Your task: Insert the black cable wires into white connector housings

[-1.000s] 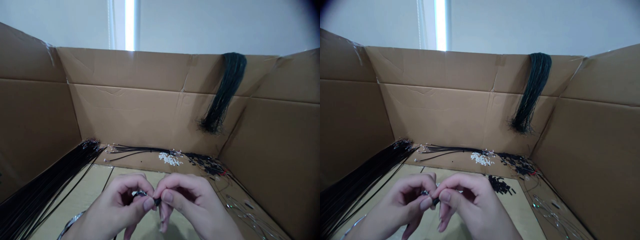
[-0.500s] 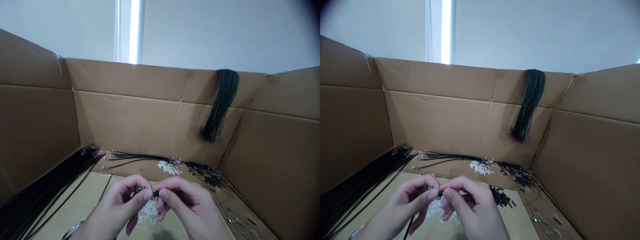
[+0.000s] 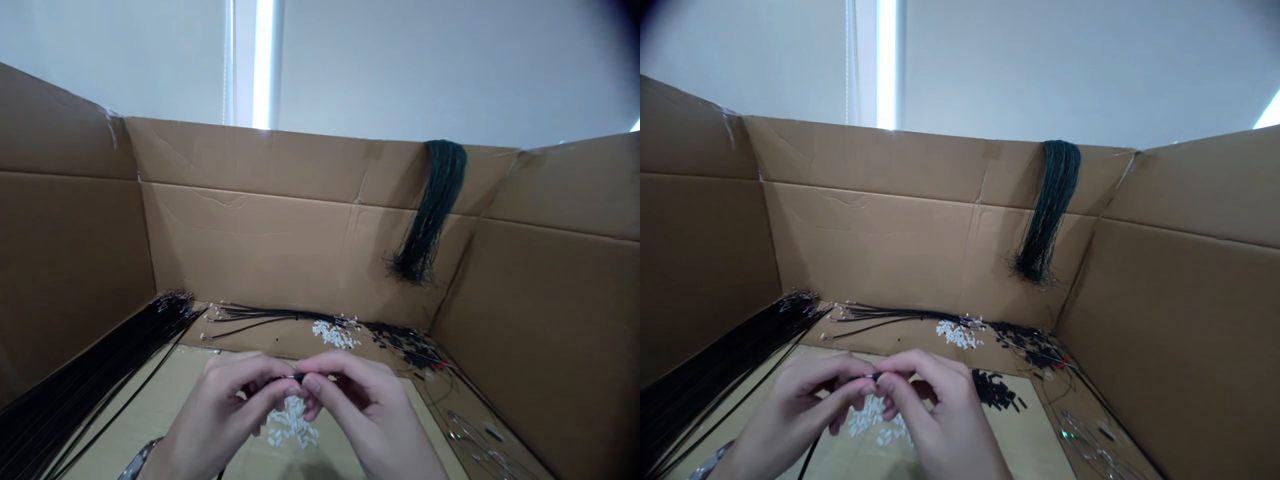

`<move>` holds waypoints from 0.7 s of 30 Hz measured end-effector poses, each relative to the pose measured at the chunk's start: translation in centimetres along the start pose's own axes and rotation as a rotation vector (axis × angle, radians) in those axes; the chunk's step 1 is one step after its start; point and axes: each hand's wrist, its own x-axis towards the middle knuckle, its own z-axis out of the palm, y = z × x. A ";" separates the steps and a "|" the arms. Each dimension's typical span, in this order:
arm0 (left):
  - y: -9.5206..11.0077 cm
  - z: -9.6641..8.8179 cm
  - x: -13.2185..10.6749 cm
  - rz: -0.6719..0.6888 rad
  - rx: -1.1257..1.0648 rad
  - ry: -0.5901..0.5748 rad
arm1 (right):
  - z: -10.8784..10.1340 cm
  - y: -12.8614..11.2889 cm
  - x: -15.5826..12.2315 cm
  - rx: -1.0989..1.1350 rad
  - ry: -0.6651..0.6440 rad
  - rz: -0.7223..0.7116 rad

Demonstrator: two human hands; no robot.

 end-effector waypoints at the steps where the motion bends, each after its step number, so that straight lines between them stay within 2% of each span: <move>1: 0.0 -0.1 -0.1 0.034 0.050 0.020 | -0.1 0.0 0.0 -0.003 -0.017 0.016; 4: -0.4 -0.1 -0.4 0.068 0.097 0.057 | -0.2 0.0 -0.1 -0.030 -0.065 0.049; 9: -1.2 0.2 -0.5 -0.016 -0.001 0.030 | -0.4 0.2 -0.3 -0.141 -0.063 0.072; 13: -1.2 0.1 -0.5 -0.021 -0.005 0.016 | -0.8 0.4 -0.4 -0.221 -0.137 0.092; 16: -1.2 0.6 -0.4 -0.013 0.034 -0.051 | -1.4 0.4 -0.4 -0.284 -0.219 0.110; 19: -1.7 1.8 -0.3 -0.008 0.026 -0.139 | -2.0 0.3 -0.2 -0.362 -0.291 0.095; 21: -2.1 2.7 -0.1 0.012 0.023 -0.158 | -2.3 0.4 0.0 -0.385 -0.321 0.079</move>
